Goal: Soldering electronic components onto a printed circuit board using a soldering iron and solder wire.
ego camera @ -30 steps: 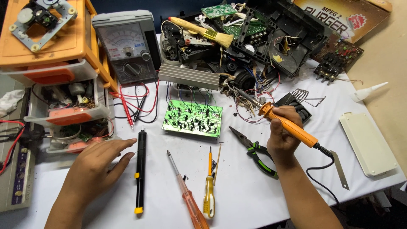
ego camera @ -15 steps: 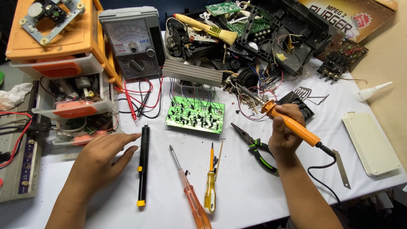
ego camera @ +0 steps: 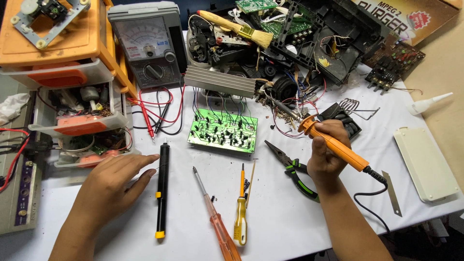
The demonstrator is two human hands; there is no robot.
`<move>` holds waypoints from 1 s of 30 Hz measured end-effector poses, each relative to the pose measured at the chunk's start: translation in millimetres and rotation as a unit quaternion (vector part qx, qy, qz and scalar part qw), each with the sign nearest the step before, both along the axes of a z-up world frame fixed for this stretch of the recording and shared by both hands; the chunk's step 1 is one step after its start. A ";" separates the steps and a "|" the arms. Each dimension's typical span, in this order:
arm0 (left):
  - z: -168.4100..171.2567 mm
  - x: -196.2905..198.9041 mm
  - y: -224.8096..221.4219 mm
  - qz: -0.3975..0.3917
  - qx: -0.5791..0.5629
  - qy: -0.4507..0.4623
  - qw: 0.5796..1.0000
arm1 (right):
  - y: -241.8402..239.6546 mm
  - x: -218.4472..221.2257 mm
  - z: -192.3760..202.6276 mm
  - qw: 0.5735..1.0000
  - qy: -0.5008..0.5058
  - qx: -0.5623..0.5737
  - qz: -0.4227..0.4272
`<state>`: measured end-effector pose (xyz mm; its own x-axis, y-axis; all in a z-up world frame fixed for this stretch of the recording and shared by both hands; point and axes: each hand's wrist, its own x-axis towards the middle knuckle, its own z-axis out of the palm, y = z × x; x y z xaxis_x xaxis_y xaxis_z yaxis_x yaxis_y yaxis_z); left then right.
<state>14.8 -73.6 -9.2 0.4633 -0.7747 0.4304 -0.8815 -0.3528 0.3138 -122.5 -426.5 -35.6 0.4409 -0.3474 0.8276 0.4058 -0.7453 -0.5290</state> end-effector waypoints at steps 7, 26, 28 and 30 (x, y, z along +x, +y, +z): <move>-3.5 0.4 1.7 0.000 0.006 -0.021 1.000 | 1.7 0.1 0.2 1.000 -0.004 -0.002 -0.002; 18.3 -5.5 9.5 0.031 0.027 -0.084 0.996 | 1.7 5.0 -4.9 1.000 -0.010 0.009 0.001; 16.0 -4.4 9.7 0.044 0.053 -0.060 0.996 | 1.2 4.8 -5.1 1.000 -0.011 0.010 0.002; 9.2 -2.0 12.7 0.052 0.061 -0.045 0.996 | -0.5 5.8 -6.9 1.000 -0.012 0.012 0.003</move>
